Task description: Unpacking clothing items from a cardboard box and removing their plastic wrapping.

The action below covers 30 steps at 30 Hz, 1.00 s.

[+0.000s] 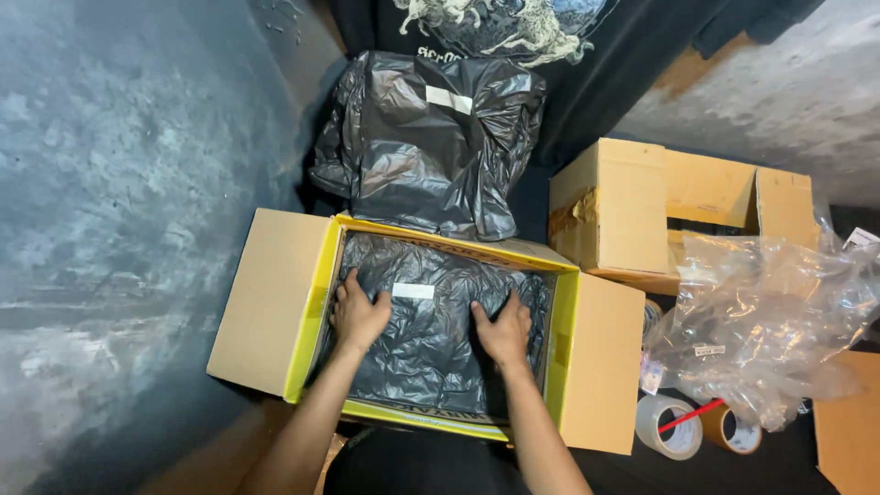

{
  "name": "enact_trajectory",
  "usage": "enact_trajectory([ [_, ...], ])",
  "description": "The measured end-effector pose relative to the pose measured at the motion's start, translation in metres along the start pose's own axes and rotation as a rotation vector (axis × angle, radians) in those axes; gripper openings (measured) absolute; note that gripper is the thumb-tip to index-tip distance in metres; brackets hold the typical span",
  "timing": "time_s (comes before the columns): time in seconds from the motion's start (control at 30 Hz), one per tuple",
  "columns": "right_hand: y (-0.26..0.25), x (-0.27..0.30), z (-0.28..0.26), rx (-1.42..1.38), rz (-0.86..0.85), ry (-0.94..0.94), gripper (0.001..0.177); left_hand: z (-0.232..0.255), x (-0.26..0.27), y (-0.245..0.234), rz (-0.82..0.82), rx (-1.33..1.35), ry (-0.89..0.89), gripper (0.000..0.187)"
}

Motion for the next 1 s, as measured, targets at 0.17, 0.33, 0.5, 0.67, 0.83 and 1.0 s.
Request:
enact_trajectory([
  [0.17,-0.022,0.030,-0.029,0.158,0.049,-0.079,0.068,-0.038,-0.019,0.011,0.003,0.274,-0.093,0.078],
  [0.33,-0.010,0.041,-0.048,0.087,0.061,-0.200,0.026,-0.006,0.029,-0.014,0.014,0.515,-0.139,0.085],
  [0.5,0.025,0.020,0.006,-0.283,-0.248,0.120,0.102,0.005,0.056,-0.014,-0.063,0.581,-0.199,0.075],
  [0.67,-0.027,0.080,-0.037,-0.794,-0.264,-0.030,0.066,0.029,0.092,-0.049,-0.044,0.466,0.046,0.050],
  [0.83,-0.121,0.073,-0.093,-0.869,-0.134,-0.176,0.066,0.124,0.097,-0.128,0.169,0.344,0.334,0.031],
  [1.0,-0.249,0.019,-0.172,-0.921,0.266,-0.538,0.075,0.251,0.063,-0.199,0.315,0.550,0.848,0.078],
])
Point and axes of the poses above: each hand's wrist, its own x-axis away from the middle knuckle, its own y-axis out of the palm, z = x × y, the point moved 10 cm from there along -x, towards the middle knuckle, and after that the axes turned 7 degrees about x, right-handed, at the moved point
